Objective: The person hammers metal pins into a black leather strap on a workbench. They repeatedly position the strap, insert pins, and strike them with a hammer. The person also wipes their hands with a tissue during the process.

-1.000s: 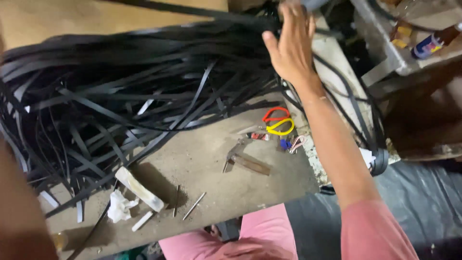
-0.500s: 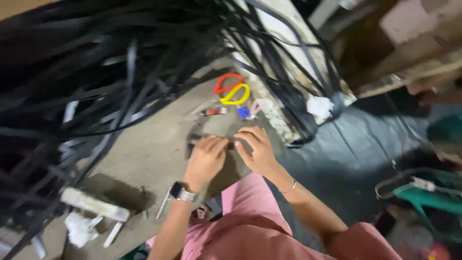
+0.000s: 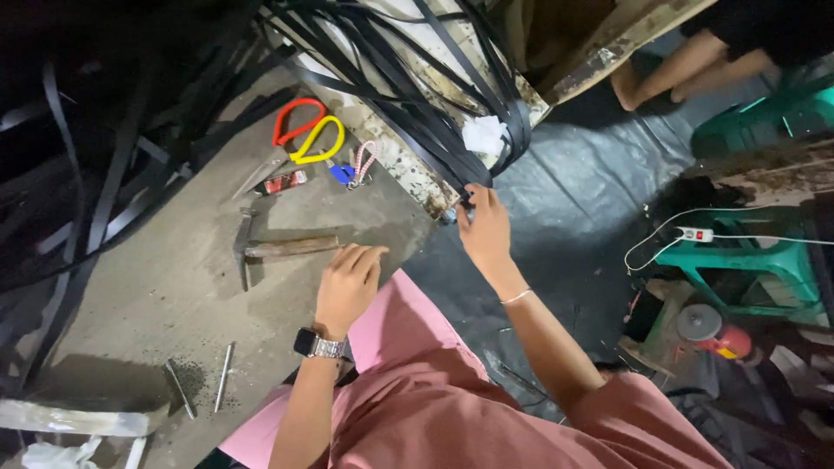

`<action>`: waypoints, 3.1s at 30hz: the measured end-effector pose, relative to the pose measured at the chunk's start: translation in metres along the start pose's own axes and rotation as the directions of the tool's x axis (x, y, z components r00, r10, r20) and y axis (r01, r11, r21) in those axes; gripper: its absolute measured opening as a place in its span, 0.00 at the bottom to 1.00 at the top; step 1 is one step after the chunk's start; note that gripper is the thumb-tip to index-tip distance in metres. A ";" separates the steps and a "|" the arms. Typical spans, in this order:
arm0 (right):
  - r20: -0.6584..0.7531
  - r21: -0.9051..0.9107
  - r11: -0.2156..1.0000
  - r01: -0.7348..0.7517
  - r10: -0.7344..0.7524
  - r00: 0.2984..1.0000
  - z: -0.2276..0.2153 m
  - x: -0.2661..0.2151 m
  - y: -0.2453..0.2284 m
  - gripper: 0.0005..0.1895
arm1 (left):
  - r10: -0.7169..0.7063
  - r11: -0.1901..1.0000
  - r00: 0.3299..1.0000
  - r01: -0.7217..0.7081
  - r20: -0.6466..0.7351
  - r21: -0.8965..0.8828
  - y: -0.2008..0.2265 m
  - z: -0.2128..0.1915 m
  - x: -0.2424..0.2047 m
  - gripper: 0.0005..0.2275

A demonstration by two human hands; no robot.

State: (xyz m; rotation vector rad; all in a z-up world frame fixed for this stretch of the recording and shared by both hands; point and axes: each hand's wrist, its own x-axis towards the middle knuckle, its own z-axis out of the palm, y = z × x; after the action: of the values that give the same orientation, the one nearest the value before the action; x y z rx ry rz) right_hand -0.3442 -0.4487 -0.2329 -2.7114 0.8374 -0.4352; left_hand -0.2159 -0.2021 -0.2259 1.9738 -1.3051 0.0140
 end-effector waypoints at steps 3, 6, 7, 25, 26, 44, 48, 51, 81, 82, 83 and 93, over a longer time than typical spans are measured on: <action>0.017 0.102 0.992 -0.077 0.075 0.997 0.001 -0.006 -0.010 0.15 | -0.005 1.000 1.000 0.005 0.004 0.007 0.003 -0.003 0.003 0.11; -0.130 0.042 0.996 -0.073 0.078 0.988 0.014 -0.013 -0.005 0.17 | -0.005 1.000 1.000 0.005 -0.012 0.008 0.004 -0.003 0.003 0.11; -0.177 0.022 0.998 -0.063 0.066 0.982 0.018 -0.015 -0.002 0.17 | -0.004 1.000 1.000 0.004 -0.018 0.000 0.004 -0.004 0.003 0.11; -0.216 0.160 0.986 0.037 -0.002 0.976 0.014 0.094 0.085 0.13 | -0.059 0.998 0.998 0.059 -0.013 -0.002 -0.001 0.003 0.000 0.10; -0.193 0.205 0.979 0.026 0.014 0.981 0.018 0.096 0.091 0.08 | -0.067 0.997 0.998 0.066 -0.016 -0.032 -0.004 0.006 -0.002 0.10; -0.176 0.792 0.609 -0.045 0.297 0.939 -0.055 0.066 -0.015 0.02 | -0.379 0.863 0.918 0.304 -0.117 -0.404 0.048 -0.019 0.018 0.08; -0.092 0.855 0.511 -0.091 0.321 0.943 -0.079 0.029 -0.070 0.04 | -0.393 0.824 0.898 0.250 -0.196 -0.508 0.078 -0.041 0.048 0.13; -0.099 0.809 0.583 -0.074 0.260 0.961 -0.098 0.006 -0.107 0.07 | -0.421 0.730 0.886 0.205 -0.194 -0.652 0.098 -0.060 0.054 0.22; -0.147 0.883 0.437 0.169 -0.085 0.986 -0.119 -0.041 -0.224 0.02 | -0.705 0.547 0.617 0.158 -0.350 -0.822 0.139 -0.144 -0.004 0.19; -0.188 0.858 0.469 0.210 -0.094 0.978 -0.119 -0.044 -0.225 0.02 | -0.687 0.627 0.608 0.221 -0.397 -0.747 0.140 -0.145 -0.005 0.21; -0.228 0.829 0.500 0.249 -0.105 0.968 -0.119 -0.046 -0.226 0.02 | -0.665 0.696 0.603 0.284 -0.442 -0.660 0.142 -0.147 -0.006 0.24; 0.269 0.960 -0.122 -0.254 0.129 0.955 -0.129 -0.046 -0.241 0.05 | -0.723 0.499 0.609 0.134 -0.326 -0.856 0.130 -0.146 -0.022 0.14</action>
State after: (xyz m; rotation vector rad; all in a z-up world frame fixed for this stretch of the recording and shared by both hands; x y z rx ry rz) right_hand -0.3060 -0.2518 -0.0419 -1.0347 0.4496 -0.5391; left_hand -0.2740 -0.1241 -0.0552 1.2599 -0.1407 -0.0921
